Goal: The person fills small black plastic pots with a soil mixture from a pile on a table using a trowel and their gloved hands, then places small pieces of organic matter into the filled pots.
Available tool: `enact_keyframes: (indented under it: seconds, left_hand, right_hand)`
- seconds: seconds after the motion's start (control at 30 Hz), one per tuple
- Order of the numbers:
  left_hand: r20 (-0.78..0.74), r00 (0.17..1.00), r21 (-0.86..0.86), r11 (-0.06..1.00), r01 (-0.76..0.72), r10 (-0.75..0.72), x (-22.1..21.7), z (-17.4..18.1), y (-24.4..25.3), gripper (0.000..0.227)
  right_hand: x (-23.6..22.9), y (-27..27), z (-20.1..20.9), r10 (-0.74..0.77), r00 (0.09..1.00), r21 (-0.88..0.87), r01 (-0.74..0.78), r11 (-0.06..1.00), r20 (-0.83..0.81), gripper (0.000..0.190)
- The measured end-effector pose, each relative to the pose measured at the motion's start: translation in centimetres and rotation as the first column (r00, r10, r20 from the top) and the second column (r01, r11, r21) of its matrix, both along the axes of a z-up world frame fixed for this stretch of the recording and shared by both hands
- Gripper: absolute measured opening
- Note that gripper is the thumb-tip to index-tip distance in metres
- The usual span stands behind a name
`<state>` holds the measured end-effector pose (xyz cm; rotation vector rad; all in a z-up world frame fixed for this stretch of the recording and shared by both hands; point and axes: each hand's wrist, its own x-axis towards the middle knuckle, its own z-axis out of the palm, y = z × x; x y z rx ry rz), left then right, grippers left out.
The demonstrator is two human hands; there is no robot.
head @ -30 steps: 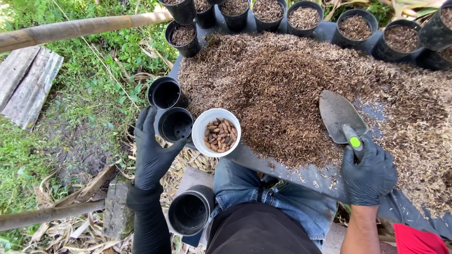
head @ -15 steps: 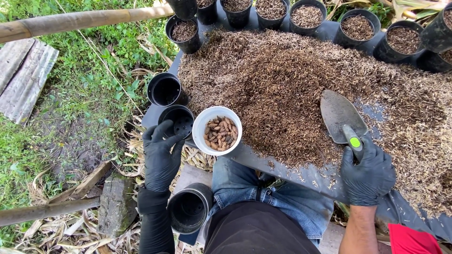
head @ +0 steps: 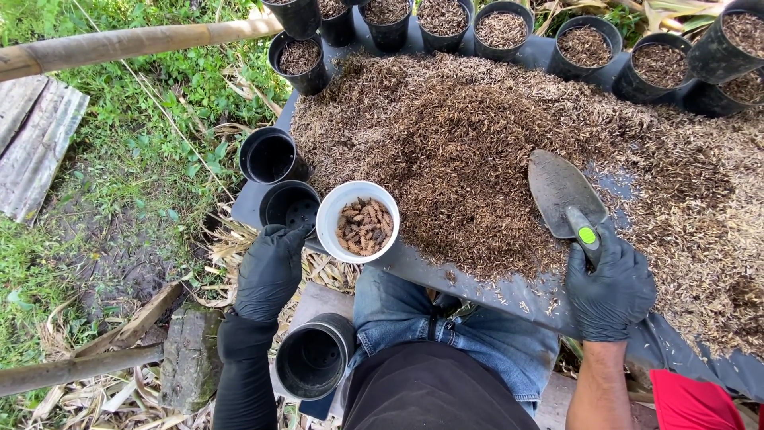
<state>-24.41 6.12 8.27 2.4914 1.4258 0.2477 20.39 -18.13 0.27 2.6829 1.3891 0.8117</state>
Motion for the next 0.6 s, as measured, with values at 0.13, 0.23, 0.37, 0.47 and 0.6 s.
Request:
enact_keyframes:
  seconds: [0.13,0.23,0.37,0.47,0.6]
  left_hand:
    - [0.06,0.998,-0.049,0.999,-0.021,0.024,-0.5,-0.4,0.2,0.037]
    - [0.089,0.995,-0.037,0.999,-0.038,0.041,-0.5,-0.7,0.0,0.038]
    - [0.243,0.968,0.066,0.994,-0.087,0.069,-0.3,-1.0,-0.2,0.019]
    - [0.275,0.957,0.069,0.991,-0.114,0.091,-0.3,-0.2,-0.4,0.019]
    - [0.243,0.962,0.085,0.985,-0.147,0.123,-0.2,2.0,-0.6,0.018]
  right_hand:
    - [-0.2,0.0,0.2,0.009,0.998,0.022,-0.008,1.0,-0.068,0.042]
    - [-0.3,0.3,0.6,-0.012,0.997,0.005,0.013,1.0,-0.071,0.043]
    - [-0.3,0.3,0.5,-0.047,0.998,-0.024,0.046,0.999,-0.041,0.043]
    - [-0.3,0.3,0.5,-0.027,0.999,-0.003,0.027,1.0,-0.022,0.042]
    - [-0.4,0.4,0.9,0.015,0.999,0.053,-0.013,0.998,-0.043,0.041]
